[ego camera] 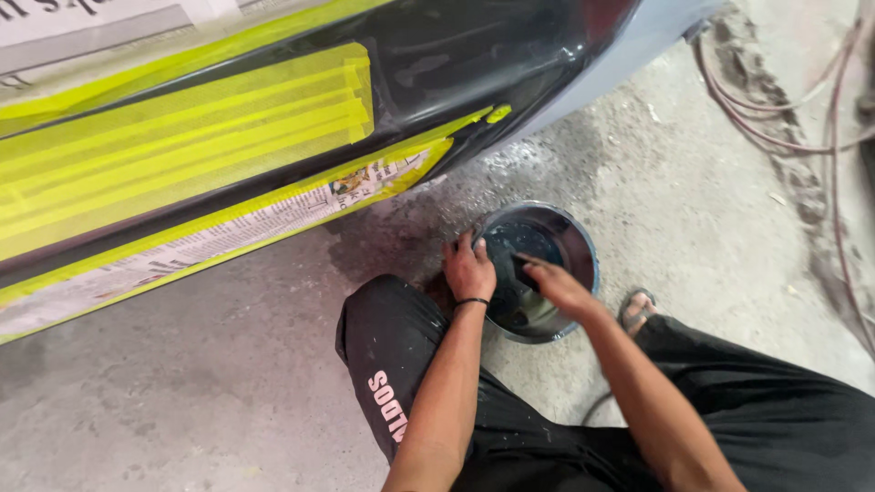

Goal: The person sands the lower edge of a car bumper using a sanding block. They repeatedly dip the block into a bucket of water and continue sanding the surface.

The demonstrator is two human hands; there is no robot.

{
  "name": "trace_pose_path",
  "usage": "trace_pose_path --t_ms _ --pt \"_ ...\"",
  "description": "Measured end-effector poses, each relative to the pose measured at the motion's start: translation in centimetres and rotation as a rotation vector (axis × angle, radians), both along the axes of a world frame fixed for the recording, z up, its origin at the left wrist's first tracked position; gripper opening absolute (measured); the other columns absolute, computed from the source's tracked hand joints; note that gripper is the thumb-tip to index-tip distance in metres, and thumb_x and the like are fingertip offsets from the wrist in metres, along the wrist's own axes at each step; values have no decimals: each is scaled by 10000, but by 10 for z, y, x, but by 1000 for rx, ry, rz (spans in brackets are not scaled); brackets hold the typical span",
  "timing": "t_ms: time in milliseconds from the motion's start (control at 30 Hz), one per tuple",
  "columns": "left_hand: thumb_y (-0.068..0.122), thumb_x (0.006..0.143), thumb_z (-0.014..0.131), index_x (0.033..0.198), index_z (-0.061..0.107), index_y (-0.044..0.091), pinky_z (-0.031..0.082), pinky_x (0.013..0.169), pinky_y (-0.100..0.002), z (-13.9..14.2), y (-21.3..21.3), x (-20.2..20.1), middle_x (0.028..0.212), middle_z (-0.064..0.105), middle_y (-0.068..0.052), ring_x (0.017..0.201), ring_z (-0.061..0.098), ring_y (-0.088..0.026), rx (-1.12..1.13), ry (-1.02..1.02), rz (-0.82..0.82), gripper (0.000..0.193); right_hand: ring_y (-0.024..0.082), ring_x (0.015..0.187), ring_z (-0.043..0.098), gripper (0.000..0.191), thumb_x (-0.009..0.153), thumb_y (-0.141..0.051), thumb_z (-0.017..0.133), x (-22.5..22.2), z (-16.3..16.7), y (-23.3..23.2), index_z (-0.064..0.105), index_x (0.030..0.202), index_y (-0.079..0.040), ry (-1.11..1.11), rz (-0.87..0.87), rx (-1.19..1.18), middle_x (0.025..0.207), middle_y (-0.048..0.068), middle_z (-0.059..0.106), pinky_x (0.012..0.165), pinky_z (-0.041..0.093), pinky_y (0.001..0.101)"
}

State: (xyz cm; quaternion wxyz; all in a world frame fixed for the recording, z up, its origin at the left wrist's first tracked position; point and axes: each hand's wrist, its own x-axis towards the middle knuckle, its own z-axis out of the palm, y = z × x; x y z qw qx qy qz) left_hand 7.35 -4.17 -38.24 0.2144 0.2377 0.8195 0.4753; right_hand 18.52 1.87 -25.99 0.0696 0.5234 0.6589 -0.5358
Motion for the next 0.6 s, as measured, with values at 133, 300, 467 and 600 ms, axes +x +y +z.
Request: trace_pose_path --t_ms 133,300,467,600 --pt "230 904 694 1262 650 101 409 1028 -576 10 0 -4 1240 634 -198 1215 558 -411 -6 11 -19 383 216 1123 652 524 1083 -358 405 29 45 17 570 1480 -60 238 -382 -113 1327 160 663 970 539 394" --pt "204 898 663 1315 626 39 310 1102 -583 51 -12 2 1351 626 -213 1331 506 -412 143 219 -70 450 242 1230 645 628 1078 -469 320 50 101 39 513 1456 -5 537 -542 -223 1382 127 643 1020 533 452" --pt "325 1086 552 1578 381 57 364 1220 -385 110 -22 39 1602 457 -140 1492 450 -285 587 -411 -367 586 281 1268 578 811 1041 -617 182 46 100 27 498 1526 -49 494 -386 -32 1415 174 620 1110 444 436" --pt "313 1061 547 1642 262 122 375 1119 -366 146 3 68 1555 463 -104 1342 453 -192 678 -955 -248 674 193 1470 394 906 978 -690 95 44 77 18 422 1519 -40 461 -74 8 1583 78 461 1190 294 379"
